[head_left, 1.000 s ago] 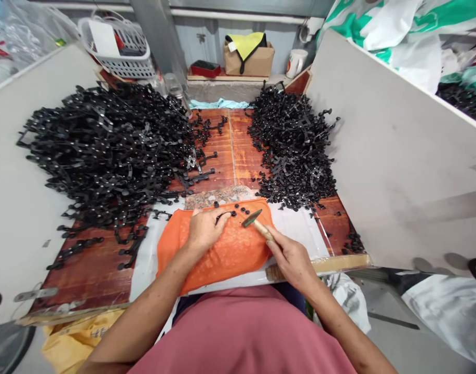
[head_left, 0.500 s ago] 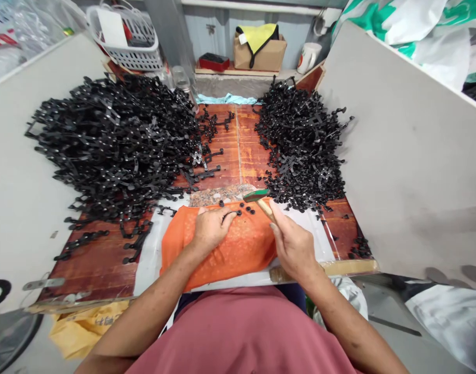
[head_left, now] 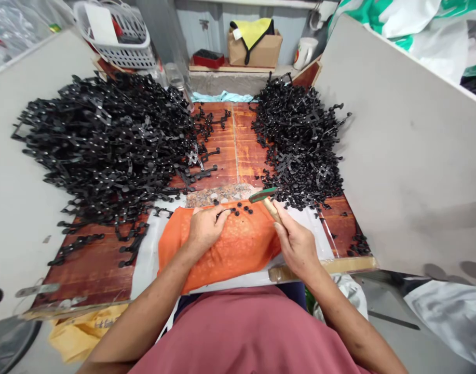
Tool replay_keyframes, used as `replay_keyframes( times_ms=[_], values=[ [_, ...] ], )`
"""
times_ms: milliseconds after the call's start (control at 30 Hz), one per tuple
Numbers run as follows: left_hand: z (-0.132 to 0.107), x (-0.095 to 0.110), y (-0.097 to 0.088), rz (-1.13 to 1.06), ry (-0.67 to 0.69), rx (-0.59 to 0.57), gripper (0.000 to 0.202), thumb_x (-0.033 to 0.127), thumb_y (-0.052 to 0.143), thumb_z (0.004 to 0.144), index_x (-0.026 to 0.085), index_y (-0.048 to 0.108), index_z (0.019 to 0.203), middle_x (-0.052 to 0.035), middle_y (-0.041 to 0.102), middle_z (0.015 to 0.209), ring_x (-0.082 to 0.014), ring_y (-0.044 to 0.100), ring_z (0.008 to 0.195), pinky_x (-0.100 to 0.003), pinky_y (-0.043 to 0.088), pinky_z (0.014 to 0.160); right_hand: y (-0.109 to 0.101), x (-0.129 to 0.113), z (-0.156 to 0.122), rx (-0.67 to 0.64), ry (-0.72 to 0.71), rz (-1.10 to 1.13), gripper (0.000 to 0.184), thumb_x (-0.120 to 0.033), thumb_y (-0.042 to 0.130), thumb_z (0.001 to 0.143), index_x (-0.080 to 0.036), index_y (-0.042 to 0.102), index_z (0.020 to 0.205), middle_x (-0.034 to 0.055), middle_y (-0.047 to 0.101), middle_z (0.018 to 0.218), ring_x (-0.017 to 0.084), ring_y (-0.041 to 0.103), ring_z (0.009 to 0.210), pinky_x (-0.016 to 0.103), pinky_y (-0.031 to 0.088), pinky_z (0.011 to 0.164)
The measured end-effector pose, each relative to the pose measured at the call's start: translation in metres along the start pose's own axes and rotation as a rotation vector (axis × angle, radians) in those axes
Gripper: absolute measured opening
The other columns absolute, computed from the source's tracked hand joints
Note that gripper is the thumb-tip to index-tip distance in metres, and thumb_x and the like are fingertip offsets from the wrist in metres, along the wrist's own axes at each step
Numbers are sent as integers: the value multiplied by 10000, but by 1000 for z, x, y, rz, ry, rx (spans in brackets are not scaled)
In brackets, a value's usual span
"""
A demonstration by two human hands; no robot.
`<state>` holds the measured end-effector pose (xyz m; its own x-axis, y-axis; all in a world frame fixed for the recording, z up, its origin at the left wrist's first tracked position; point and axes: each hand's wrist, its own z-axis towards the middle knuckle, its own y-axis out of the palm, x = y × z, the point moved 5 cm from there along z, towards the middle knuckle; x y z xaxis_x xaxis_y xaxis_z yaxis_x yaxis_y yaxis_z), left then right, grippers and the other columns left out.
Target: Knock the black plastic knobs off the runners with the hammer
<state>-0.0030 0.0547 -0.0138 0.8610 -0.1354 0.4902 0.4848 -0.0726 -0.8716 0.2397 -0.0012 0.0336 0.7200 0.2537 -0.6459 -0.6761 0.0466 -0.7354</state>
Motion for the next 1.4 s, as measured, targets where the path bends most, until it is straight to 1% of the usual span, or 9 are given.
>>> replay_keyframes(
  times_ms=[167, 367, 533, 700, 800, 933, 1100, 1233, 1400],
  values=[
    [0, 2, -4, -43, -17, 8, 323, 370, 501, 1025, 220, 742, 872, -11, 753, 756, -185, 671, 734, -318, 368, 799, 12, 18, -20, -44, 90, -36, 537, -271, 436, 1072, -260, 407, 1608, 82, 707, 1365, 237, 709, 1186, 344, 569, 975],
    [0, 9, -2, 25, -6, -20, 329, 369, 488, 1028, 229, 759, 904, -20, 752, 753, -195, 663, 737, -334, 368, 828, 18, 21, -29, -75, 136, -59, 503, -276, 453, 1057, -241, 496, 1557, 88, 759, 1259, 250, 748, 1079, 355, 592, 904],
    [-1, 12, -1, 103, 2, -35, 328, 380, 492, 1028, 247, 769, 912, -20, 765, 749, -201, 646, 699, -353, 362, 826, 21, 23, -31, -78, 147, -43, 503, -291, 445, 1061, -238, 491, 1559, 82, 756, 1268, 244, 750, 1062, 347, 587, 889],
    [-1, 11, -1, 97, 3, -27, 323, 398, 508, 1022, 265, 788, 931, -16, 762, 718, -212, 647, 674, -363, 359, 816, 21, 22, -31, -83, 133, -68, 498, -288, 434, 1066, -227, 491, 1557, 84, 757, 1260, 239, 752, 1023, 333, 573, 854],
    [0, 10, -2, 81, -8, -24, 305, 392, 521, 1015, 270, 796, 968, -21, 783, 774, -222, 672, 719, -364, 365, 827, 18, 20, -26, -88, 104, -122, 498, -289, 426, 1068, -234, 489, 1559, 74, 788, 1132, 229, 752, 915, 313, 554, 778],
    [0, 9, -3, 41, -27, -33, 313, 389, 512, 1015, 253, 789, 961, -27, 775, 773, -229, 687, 769, -357, 369, 833, 17, 15, -19, -115, 65, -186, 501, -288, 416, 1067, -253, 484, 1563, 50, 782, 975, 215, 724, 808, 297, 525, 719],
    [0, 8, -4, -28, -11, -20, 319, 379, 497, 1023, 245, 775, 946, -15, 767, 775, -212, 686, 778, -343, 372, 840, 24, 14, -24, -167, 75, -174, 514, -273, 421, 1064, -269, 461, 1576, 41, 771, 956, 215, 715, 797, 295, 510, 708],
    [-2, 9, -3, 25, -1, -21, 335, 397, 489, 1024, 245, 768, 920, -18, 755, 740, -204, 664, 738, -344, 370, 836, 29, 19, -30, -184, 114, -152, 522, -278, 429, 1064, -284, 443, 1587, 33, 777, 954, 212, 719, 798, 289, 509, 712],
    [-2, 10, -1, 75, 8, -17, 313, 392, 509, 1018, 259, 781, 938, -28, 785, 795, -211, 668, 730, -356, 381, 850, 33, 24, -35, -184, 122, -175, 521, -281, 437, 1063, -286, 448, 1584, 35, 780, 963, 215, 717, 802, 287, 508, 707]
  ],
)
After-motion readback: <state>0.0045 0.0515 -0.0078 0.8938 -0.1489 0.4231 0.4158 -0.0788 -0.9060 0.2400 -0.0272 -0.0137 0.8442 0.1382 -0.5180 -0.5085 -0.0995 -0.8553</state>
